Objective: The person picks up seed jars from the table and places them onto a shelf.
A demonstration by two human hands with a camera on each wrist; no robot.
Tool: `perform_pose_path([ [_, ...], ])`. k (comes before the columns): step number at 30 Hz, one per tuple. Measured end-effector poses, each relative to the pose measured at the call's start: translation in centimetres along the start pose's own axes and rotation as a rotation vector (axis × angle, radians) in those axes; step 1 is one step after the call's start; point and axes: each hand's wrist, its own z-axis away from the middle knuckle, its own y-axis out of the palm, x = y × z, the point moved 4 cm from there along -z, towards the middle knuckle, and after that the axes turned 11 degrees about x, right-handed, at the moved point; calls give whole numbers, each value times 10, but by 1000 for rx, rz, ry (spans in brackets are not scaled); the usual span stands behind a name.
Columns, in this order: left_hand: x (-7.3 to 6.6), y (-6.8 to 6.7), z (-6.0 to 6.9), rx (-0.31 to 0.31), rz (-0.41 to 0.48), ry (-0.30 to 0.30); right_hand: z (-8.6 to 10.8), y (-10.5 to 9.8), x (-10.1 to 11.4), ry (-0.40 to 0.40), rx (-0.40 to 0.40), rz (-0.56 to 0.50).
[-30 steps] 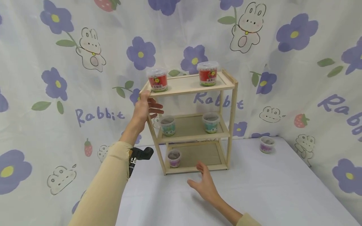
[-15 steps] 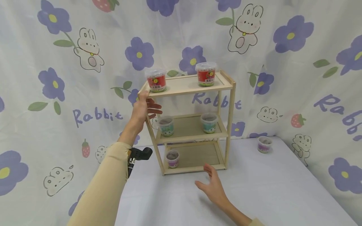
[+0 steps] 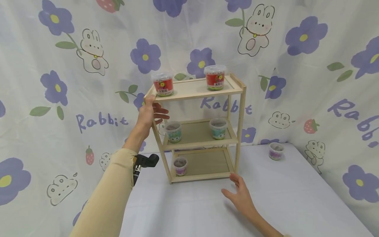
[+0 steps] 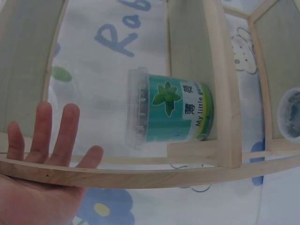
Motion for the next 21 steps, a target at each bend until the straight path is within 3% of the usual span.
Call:
perform_pose_path([
  [9, 0, -1, 0, -5, 8, 1, 6, -39, -11, 42, -47, 45],
  [17, 0, -2, 0, -4, 6, 0, 0, -72, -15, 43, -111, 64],
  [21, 0, 0, -1, -7, 14, -5, -2, -88, -26, 85, -147, 96],
])
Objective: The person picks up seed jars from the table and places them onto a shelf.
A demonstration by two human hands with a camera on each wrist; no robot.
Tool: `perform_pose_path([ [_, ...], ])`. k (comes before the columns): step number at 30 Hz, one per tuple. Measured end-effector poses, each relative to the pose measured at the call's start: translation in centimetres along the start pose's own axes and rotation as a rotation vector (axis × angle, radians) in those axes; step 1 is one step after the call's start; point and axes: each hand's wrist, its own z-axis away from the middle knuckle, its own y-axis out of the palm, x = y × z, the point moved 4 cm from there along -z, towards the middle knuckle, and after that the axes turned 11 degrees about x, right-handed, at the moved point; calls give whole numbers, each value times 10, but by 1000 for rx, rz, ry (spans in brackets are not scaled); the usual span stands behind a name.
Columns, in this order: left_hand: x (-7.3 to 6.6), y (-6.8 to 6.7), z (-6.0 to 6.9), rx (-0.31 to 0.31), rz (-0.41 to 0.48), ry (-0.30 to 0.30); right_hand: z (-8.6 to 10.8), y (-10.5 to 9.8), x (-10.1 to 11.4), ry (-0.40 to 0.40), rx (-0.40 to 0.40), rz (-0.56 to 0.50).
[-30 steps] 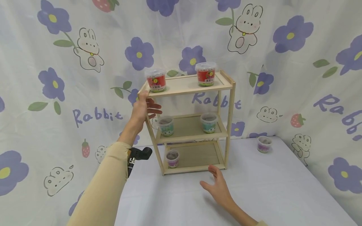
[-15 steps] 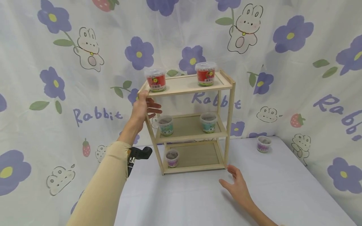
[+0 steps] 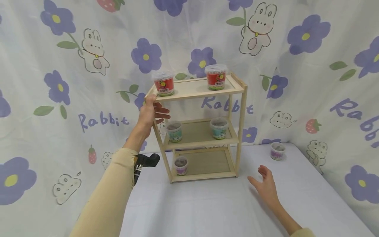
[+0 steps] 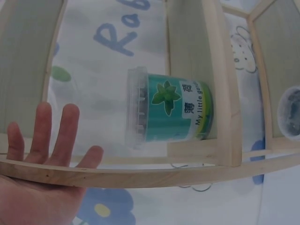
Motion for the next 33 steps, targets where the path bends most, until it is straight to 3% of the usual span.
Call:
perform_pose_path([
  [5, 1, 0, -1, -6, 2, -3, -6, -15, -13, 56, -35, 31],
  [18, 3, -1, -1, 4, 10, 2, -30, -49, -39, 139, -237, 79],
  [29, 1, 0, -1, 16, 10, 0, -43, -67, -47, 156, -363, 79],
  [33, 0, -1, 0, 20, 8, 3, -49, -72, -49, 183, -366, 57],
])
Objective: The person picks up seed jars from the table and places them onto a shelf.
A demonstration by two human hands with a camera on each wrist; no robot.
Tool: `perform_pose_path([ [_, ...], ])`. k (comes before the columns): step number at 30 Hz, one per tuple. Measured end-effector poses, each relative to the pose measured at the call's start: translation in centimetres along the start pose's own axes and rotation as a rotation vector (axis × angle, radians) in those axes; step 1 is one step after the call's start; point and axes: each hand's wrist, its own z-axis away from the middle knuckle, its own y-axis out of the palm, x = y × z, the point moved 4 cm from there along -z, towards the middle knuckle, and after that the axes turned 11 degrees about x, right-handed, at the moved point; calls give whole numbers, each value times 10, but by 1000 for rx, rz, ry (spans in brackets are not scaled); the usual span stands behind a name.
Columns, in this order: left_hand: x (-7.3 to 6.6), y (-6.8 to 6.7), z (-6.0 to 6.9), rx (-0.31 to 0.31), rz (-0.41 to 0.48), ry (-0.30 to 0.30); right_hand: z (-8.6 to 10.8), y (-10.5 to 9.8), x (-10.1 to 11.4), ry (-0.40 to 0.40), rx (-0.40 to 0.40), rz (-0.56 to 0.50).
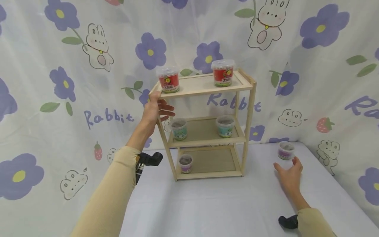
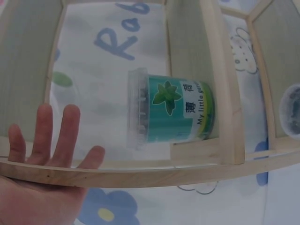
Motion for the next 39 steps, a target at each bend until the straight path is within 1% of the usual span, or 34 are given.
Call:
perform_pose_path([
  [4, 1, 0, 0, 3, -12, 3, -8, -1, -2, 29, 8, -15],
  [11, 0, 0, 0, 6, -17, 13, -23, -2, -4, 40, -16, -22],
  [16, 1, 0, 0, 10, -24, 9, -27, -3, -7, 68, -9, -41],
  [20, 1, 1, 0, 16, -33, 9, -32, -6, -10, 81, -3, -31],
  [24, 0, 0, 0, 18, -37, 23, -42, -9, -8, 78, 2, -23],
  [27, -2, -1, 0, 15, -36, 32, -51, -9, -6, 92, 20, -42],
  [31, -3, -1, 0, 16, -41, 28, -59, -7, -4, 134, 78, -85],
  [34, -2, 0, 0, 17, -40, 20, -62, -7, -4, 157, 118, -106],
  [39, -1, 1, 0, 14, -38, 16, -66, -7, -4, 175, 137, -107],
])
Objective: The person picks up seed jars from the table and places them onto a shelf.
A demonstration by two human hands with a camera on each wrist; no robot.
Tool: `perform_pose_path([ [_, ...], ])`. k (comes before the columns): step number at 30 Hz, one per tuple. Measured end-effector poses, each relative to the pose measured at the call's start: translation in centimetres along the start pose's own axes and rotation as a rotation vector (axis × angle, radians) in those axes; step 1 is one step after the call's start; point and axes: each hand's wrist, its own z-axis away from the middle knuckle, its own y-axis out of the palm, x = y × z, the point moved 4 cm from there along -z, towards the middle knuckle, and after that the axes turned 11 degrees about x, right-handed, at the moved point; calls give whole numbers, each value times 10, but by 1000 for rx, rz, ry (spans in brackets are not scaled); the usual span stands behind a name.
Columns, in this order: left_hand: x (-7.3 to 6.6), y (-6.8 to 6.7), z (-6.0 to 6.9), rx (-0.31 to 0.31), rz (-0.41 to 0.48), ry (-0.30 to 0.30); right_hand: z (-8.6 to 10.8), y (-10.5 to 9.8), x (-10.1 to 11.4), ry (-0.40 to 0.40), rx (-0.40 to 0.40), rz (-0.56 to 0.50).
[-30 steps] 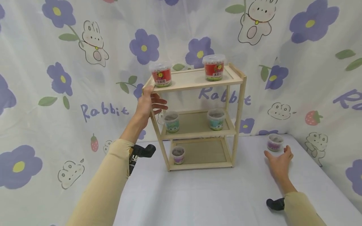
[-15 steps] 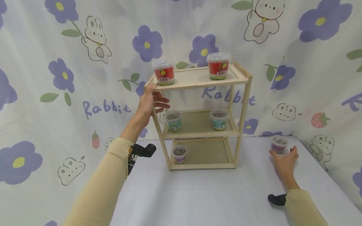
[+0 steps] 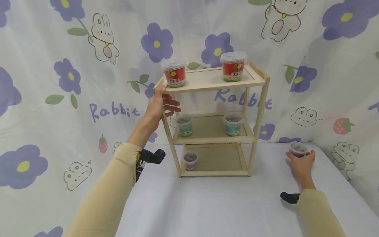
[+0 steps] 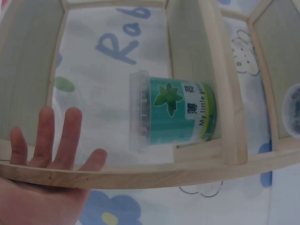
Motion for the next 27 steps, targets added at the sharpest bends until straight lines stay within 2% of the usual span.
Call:
perform_pose_path([
  [5, 1, 1, 0, 1, -4, -3, -5, -3, -3, 11, -26, -14],
  [12, 1, 1, -2, -4, 5, -7, -8, -3, -3, -13, -61, -21],
  [27, 1, 2, -2, -9, -12, 3, -7, -6, -4, -16, -36, 49],
])
